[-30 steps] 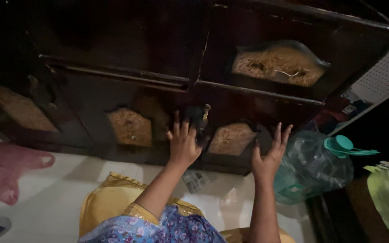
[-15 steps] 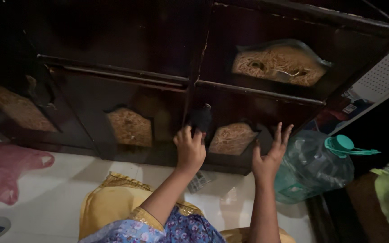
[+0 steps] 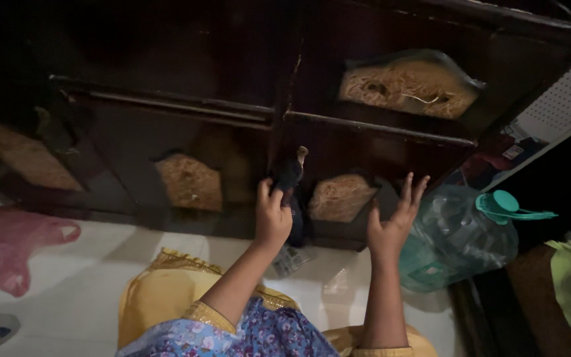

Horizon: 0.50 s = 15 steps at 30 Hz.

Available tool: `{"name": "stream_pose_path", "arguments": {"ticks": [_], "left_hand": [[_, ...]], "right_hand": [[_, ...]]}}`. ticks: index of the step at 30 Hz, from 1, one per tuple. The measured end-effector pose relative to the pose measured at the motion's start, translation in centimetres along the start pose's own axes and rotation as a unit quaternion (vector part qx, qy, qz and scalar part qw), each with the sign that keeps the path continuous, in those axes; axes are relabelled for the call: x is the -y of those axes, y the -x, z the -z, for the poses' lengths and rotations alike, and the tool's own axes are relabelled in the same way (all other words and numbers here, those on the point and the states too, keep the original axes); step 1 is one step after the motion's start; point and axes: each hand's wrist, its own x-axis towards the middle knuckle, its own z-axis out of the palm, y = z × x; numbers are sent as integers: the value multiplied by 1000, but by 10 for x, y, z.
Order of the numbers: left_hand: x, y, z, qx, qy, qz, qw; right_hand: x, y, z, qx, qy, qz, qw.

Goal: The person wipes the top and front surfaces of a dark wooden cabinet and its drawers using a black cloth by hand.

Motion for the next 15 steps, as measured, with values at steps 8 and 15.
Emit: {"name": "stream_pose_path", "arguments": {"ticks": [8, 15], "left_hand": [[-34, -25, 10, 8, 91, 103, 990], [-19, -29, 28, 105, 48, 74, 991]], "right_hand": [[5, 1, 3, 7, 7, 0, 1000], [3, 3, 1, 5, -3, 12, 1000]]}}
